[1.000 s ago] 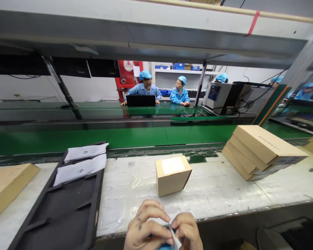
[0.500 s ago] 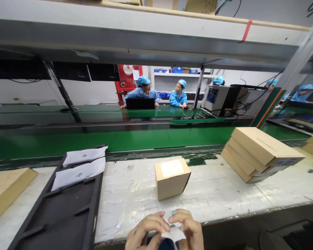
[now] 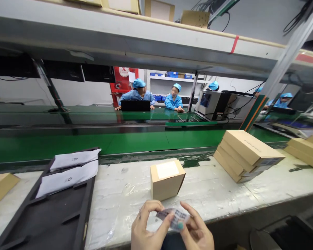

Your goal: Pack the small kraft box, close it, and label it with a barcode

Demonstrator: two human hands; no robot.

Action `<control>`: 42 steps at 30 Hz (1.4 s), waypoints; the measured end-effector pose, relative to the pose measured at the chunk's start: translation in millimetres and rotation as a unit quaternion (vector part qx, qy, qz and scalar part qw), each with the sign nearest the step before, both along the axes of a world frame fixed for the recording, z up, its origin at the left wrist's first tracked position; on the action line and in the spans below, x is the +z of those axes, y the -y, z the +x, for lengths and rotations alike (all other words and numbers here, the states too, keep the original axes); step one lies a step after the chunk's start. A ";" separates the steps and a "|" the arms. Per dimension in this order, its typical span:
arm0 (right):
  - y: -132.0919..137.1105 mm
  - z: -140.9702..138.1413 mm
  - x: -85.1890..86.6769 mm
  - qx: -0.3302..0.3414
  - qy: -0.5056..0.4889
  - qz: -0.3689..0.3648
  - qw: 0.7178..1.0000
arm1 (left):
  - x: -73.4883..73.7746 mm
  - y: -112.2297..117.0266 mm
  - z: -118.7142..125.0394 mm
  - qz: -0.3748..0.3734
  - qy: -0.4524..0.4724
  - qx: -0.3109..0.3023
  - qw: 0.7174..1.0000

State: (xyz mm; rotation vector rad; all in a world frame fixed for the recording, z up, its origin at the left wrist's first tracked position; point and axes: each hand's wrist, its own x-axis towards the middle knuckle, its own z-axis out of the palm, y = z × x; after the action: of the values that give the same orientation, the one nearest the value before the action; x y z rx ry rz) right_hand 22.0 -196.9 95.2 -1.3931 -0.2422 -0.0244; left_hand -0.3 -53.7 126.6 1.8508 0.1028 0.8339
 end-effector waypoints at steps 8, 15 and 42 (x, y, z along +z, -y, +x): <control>12.3 101.0 89.8 0.043 0.057 -0.063 0.995 | 12.0 -41.8 56.4 0.087 0.048 0.069 0.993; -8.0 136.0 122.1 0.129 0.018 -0.161 0.978 | -18.6 -39.0 62.8 -0.031 -0.037 -0.032 0.998; -4.8 119.8 107.0 0.163 -0.042 -0.124 0.978 | -44.2 -37.5 50.9 0.215 0.183 -0.011 0.959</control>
State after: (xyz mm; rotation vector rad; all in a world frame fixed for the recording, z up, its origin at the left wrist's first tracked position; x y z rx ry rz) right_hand 141.8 -192.1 202.2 -1.5831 -0.4119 0.3459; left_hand 50.7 -16.2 82.4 2.0519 -0.3591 1.2429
